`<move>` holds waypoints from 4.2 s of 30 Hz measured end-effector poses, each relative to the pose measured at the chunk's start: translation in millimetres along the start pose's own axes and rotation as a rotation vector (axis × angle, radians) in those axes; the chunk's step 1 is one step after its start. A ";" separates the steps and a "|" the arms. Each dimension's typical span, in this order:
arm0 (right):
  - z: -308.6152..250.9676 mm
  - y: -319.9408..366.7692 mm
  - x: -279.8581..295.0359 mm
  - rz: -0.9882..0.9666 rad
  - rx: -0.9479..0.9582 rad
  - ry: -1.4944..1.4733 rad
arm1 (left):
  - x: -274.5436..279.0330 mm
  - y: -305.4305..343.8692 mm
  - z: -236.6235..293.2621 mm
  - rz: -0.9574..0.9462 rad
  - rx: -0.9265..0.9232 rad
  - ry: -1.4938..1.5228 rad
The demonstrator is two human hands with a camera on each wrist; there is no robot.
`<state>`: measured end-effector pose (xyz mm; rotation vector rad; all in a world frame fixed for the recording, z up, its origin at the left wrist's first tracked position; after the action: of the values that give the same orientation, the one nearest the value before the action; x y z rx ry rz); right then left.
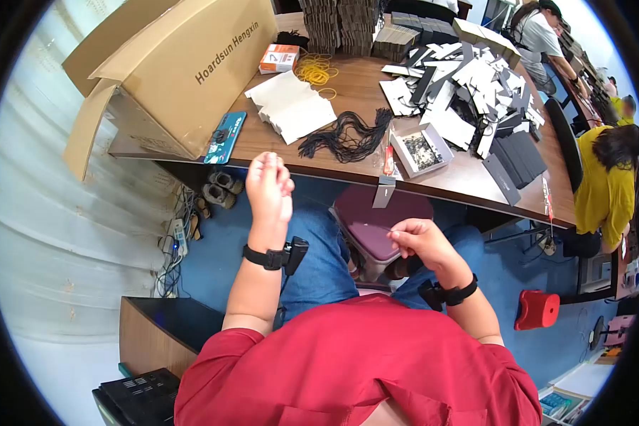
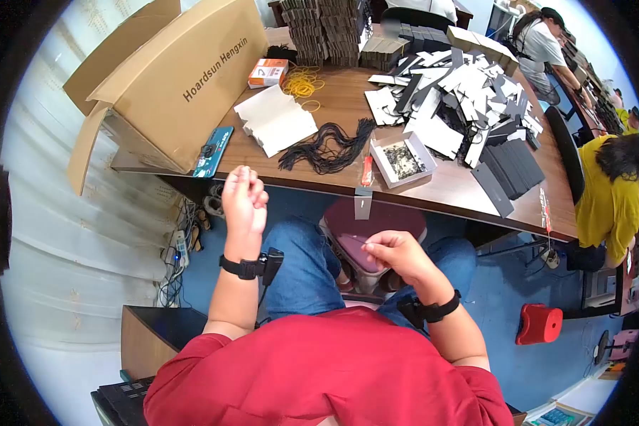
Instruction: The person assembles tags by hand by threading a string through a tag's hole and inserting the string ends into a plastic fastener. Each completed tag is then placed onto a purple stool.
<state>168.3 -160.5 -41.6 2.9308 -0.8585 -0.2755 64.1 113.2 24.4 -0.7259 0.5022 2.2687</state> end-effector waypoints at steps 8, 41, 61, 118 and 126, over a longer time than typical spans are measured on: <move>-50.5 7.1 -3.5 -0.010 0.307 0.350 | 10.0 0.2 -20.8 -0.026 0.027 -0.085; -84.7 5.3 -5.3 0.346 0.523 0.717 | -66.2 70.9 -144.4 -0.351 0.488 -0.329; -89.0 3.4 -2.7 0.241 0.492 0.768 | -67.7 66.8 -137.5 -0.412 0.553 -0.422; -54.0 4.3 -9.6 0.262 0.520 0.300 | -71.0 68.3 -146.4 -0.452 0.306 -0.443; -62.4 5.7 -10.8 0.291 0.559 0.596 | -77.0 71.5 -145.3 -0.471 0.280 -0.456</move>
<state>168.4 -158.2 22.0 2.9645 -1.3802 0.9461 111.2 -51.4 -28.9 -0.1479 0.3684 1.7916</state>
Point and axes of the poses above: each hand's wrist, its own y-axis away from the middle knuckle, its own x-axis out of the back of the hand, z = x × y, the point moved 8 cm from there along -y, towards the middle knuckle, and after that the axes turned 14 degrees about x, right-handed, at the moved point
